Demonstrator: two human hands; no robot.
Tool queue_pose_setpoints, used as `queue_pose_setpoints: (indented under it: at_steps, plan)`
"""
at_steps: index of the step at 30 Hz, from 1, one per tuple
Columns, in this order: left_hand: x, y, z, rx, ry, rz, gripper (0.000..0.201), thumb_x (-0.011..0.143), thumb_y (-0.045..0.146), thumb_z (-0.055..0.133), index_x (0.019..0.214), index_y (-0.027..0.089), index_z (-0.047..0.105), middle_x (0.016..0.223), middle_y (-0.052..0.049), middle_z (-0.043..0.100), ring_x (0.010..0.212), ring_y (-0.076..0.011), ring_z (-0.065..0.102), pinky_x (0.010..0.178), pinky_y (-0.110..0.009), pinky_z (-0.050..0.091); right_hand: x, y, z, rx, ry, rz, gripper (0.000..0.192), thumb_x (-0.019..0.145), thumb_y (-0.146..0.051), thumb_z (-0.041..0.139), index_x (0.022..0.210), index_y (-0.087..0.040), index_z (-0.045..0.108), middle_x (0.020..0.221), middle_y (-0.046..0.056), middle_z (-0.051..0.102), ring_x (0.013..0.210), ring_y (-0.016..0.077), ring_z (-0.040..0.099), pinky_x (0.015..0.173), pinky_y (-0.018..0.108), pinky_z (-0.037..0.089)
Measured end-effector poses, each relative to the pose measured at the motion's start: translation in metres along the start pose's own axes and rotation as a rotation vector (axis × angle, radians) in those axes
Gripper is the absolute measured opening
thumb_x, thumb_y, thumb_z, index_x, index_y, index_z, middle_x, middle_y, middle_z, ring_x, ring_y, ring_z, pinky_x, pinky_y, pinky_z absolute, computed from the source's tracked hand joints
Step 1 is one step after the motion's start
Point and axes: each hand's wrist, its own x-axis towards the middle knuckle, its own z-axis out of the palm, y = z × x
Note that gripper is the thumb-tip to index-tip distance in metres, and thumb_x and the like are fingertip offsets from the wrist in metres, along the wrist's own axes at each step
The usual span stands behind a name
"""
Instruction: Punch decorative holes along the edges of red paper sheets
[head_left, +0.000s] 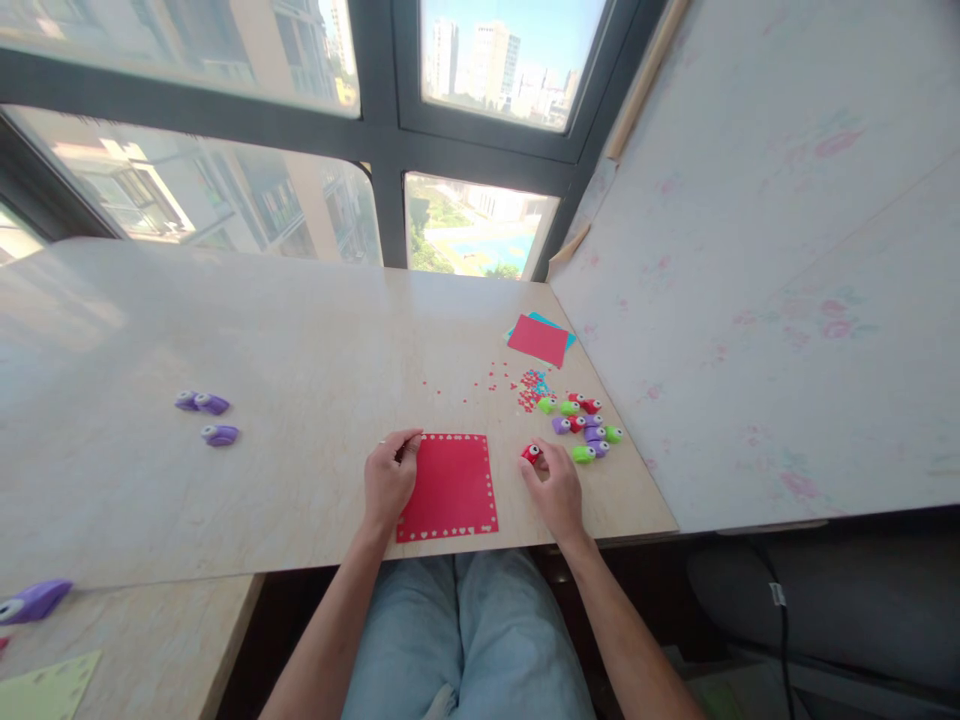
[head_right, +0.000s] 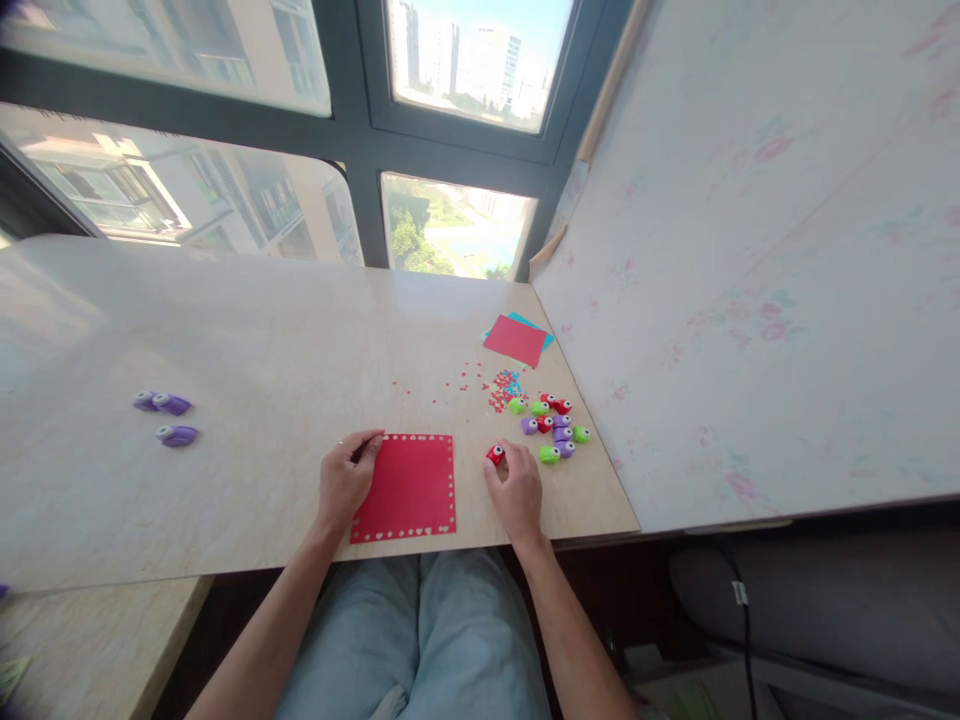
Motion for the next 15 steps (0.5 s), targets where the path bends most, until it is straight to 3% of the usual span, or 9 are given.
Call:
queue_pose_setpoints:
  at_steps: [7, 10, 13, 15]
  plan:
    - [0.001, -0.002, 0.002, 0.048, -0.012, 0.022, 0.026, 0.089, 0.034, 0.051, 0.097, 0.018, 0.070, 0.098, -0.008, 0.072, 0.086, -0.0216, 0.066, 0.079, -0.035, 0.050, -0.001, 0.002, -0.001, 0.098, 0.007, 0.043, 0.040, 0.085, -0.034, 0.052, 0.119, -0.015, 0.061, 0.106, 0.013, 0.063, 0.080, 0.0216, 0.058, 0.084, 0.042, 0.050]
    - [0.001, -0.003, 0.004, 0.064, -0.008, 0.032, 0.026, 0.089, 0.034, 0.051, 0.097, 0.018, 0.070, 0.099, -0.008, 0.072, 0.088, -0.0221, 0.067, 0.080, -0.036, 0.050, -0.004, -0.002, -0.005, 0.238, 0.021, 0.144, 0.044, 0.083, -0.038, 0.056, 0.119, -0.013, 0.059, 0.111, 0.015, 0.060, 0.070, 0.0174, 0.056, 0.075, 0.038, 0.052]
    - [0.001, -0.004, 0.004, 0.066, -0.011, 0.031, 0.027, 0.088, 0.033, 0.051, 0.097, 0.017, 0.070, 0.099, -0.008, 0.072, 0.089, -0.0224, 0.067, 0.082, -0.036, 0.050, -0.005, -0.021, -0.020, 0.414, 0.072, 0.271, 0.045, 0.082, -0.043, 0.061, 0.117, -0.014, 0.058, 0.112, 0.014, 0.061, 0.068, 0.0153, 0.056, 0.065, 0.033, 0.052]
    - [0.001, -0.004, 0.004, 0.063, -0.013, 0.025, 0.027, 0.088, 0.034, 0.051, 0.096, 0.017, 0.070, 0.098, -0.008, 0.073, 0.089, -0.0225, 0.067, 0.082, -0.036, 0.050, -0.003, -0.045, -0.043, 0.519, 0.123, 0.282, 0.043, 0.081, -0.044, 0.064, 0.114, -0.016, 0.059, 0.107, 0.011, 0.064, 0.069, 0.0149, 0.056, 0.065, 0.031, 0.052]
